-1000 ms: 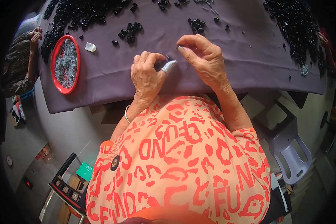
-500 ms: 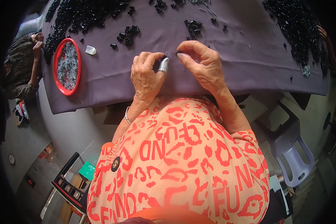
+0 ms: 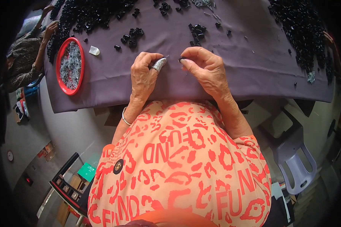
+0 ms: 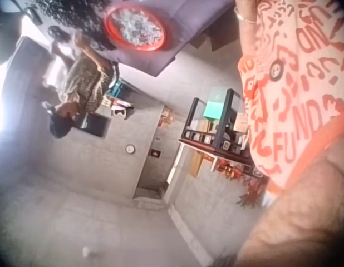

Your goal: The person assembles small plastic components by inserting metal springs into them and pressing the pieces together by hand on a table.

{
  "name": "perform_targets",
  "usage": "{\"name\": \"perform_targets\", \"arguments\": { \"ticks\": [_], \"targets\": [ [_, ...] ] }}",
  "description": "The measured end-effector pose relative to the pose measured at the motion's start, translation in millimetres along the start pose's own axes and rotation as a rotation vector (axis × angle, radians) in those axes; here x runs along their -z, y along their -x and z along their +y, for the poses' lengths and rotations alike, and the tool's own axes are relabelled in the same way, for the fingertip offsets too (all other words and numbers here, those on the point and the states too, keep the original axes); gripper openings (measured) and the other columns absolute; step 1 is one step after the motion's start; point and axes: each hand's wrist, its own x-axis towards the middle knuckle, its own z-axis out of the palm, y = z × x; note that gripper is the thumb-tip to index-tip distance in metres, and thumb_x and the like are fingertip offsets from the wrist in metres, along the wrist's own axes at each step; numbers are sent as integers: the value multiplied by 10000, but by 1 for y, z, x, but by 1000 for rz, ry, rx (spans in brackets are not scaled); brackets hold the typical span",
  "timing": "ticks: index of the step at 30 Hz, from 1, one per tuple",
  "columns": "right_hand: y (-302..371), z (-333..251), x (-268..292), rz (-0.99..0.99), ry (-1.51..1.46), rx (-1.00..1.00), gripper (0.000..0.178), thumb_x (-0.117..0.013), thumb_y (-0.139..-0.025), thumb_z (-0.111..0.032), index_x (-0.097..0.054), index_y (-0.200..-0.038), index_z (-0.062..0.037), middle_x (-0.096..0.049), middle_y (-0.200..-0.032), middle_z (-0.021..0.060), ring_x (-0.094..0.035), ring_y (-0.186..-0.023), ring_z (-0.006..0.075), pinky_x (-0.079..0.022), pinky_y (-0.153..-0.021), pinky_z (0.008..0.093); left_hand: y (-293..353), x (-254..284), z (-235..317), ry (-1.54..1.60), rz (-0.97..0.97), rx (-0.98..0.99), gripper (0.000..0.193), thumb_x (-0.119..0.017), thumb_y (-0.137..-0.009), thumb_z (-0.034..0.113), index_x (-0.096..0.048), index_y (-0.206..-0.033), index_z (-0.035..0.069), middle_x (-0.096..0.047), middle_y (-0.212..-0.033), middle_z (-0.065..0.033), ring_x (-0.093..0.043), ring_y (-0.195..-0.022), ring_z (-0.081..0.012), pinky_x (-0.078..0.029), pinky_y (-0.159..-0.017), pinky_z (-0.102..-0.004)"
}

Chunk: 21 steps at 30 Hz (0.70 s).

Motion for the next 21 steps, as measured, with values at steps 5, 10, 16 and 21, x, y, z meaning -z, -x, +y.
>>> {"name": "perform_targets", "arguments": {
  "ticks": [5, 10, 16, 21],
  "targets": [
    [-4, -7, -1, -8, -98, -10, 149, -634, -849, -17, -631, -996, 5, -641, -863, 34, -594, -755, 84, -496, -690, 210, 6, 7, 3, 177, 33, 14, 154, -696, -736, 35, -645, -881, 41, -623, -799, -92, -608, -725, -265, -475, -636, -315],
    [-7, -2, -8, -4, -114, -17, 159, -636, -848, -23, -631, -1004, 8, -646, -852, 42, -591, -729, 89, -486, -668, 214, 6, 17, 24, 728, -88, 398, 129, -639, -829, 40, -647, -954, 8, -664, -808, -39, -634, -767, -108, -482, -627, -227],
    [-6, -7, -12, -9, -168, -29, 166, -631, -853, -23, -625, -1012, 24, -654, -882, 62, -610, -760, 104, -505, -677, 230, 9, 27, 37, 800, -81, 384, 156, -615, -858, 43, -636, -1005, -4, -652, -884, -35, -621, -786, -80, -487, -636, -212],
    [0, -10, -18, 28, -145, -3, 170, -626, -858, -14, -622, -1022, 29, -654, -897, 66, -619, -784, 105, -513, -693, 222, 15, 26, 34, 716, -59, 275, 163, -605, -872, 17, -612, -1031, -15, -635, -911, -24, -603, -808, -77, -488, -693, -204]
  ]
}}
